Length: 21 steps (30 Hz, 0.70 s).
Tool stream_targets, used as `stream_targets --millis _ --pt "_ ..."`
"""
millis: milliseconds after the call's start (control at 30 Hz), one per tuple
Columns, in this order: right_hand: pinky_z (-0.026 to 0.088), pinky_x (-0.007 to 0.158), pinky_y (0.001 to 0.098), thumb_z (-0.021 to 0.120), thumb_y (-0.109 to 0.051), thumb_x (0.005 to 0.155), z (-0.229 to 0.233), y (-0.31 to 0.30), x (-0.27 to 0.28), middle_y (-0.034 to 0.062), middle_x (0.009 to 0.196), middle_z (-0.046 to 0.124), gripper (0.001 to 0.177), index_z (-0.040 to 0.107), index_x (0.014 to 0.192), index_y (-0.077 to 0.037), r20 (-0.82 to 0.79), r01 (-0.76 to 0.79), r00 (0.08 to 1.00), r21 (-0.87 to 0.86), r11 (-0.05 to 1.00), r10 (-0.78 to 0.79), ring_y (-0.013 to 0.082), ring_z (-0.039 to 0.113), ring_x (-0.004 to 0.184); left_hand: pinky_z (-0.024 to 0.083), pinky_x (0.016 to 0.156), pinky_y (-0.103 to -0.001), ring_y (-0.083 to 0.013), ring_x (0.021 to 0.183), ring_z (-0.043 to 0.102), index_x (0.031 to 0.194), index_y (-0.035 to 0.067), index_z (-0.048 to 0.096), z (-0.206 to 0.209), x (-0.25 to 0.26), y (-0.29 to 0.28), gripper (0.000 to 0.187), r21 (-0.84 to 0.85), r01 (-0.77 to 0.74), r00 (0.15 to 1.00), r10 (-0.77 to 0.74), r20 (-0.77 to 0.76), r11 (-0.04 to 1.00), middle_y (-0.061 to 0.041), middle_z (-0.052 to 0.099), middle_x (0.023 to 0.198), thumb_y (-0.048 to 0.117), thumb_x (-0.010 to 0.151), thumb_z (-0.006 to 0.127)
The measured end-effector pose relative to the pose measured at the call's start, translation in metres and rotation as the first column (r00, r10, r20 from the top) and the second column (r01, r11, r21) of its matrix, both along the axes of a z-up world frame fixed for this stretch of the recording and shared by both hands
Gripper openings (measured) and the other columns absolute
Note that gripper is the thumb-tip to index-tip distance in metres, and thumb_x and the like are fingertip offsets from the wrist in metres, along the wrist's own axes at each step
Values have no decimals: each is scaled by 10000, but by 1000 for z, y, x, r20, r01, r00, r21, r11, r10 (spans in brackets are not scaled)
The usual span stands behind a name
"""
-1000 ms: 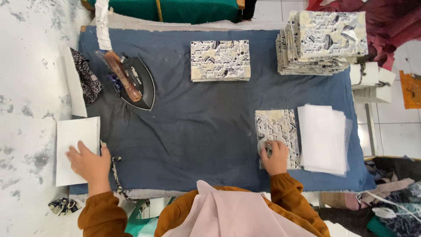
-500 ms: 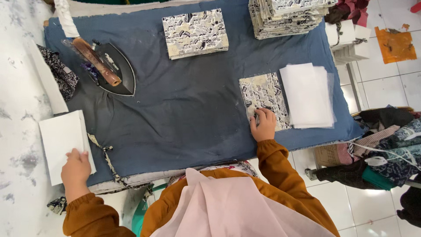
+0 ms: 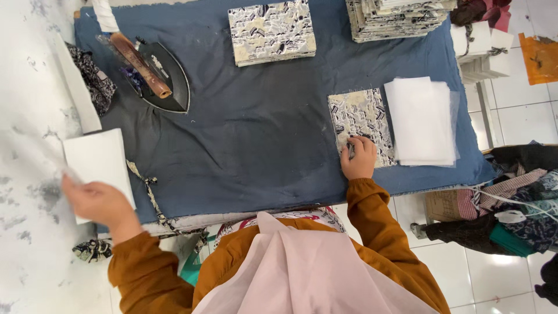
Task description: The person repeatedly places a white sheet on a patterned fabric piece, folds the fabric over the sheet, and stacks the folded unit. The person continues this one-at-a-time folding and stacking process throughout the clip.
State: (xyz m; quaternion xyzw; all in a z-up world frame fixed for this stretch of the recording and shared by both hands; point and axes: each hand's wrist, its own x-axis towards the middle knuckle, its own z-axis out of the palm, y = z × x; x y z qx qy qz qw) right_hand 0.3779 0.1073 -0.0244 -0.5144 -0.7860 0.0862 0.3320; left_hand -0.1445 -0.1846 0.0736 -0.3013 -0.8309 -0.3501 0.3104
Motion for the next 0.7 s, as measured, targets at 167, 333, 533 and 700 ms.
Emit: stream_targets --millis 167,333,533,700 --pt "452 1022 468 740 -133 899 1 5 -2 134 1227 639 237 699 1120 -58 -11 -13 1000 24 1000 14 356 572 1162 569 942 -425 -369 1199 700 1287 -42 663 1 120 112 419 -205 484 862 -504 -55 851 -225 693 1300 -115 883 583" --pt "463 991 470 739 -126 887 -2 0 1 134 1198 658 214 706 1088 -61 -29 -12 1000 -10 1000 12 358 593 1122 484 1112 -464 -340 1250 651 1276 19 687 -43 197 169 366 -298 759 626 -775 90 579 -200 677 1321 -15 926 585" --pt "485 973 484 733 -93 918 3 53 31 159 1119 656 143 692 1050 -59 20 169 985 64 983 -171 381 605 1090 357 1163 -500 -339 1372 534 1353 32 620 -108 211 168 465 -450 794 585 -716 382 409 -203 601 1438 -17 897 543" --pt "500 789 559 801 -147 739 -19 114 76 275 1036 635 441 642 1102 45 233 376 899 27 926 -372 485 601 931 350 1170 -498 -321 1396 509 1364 47 614 -124 204 171 519 -446 819 563 -650 509 360 -178 573 1466 -48 861 525"
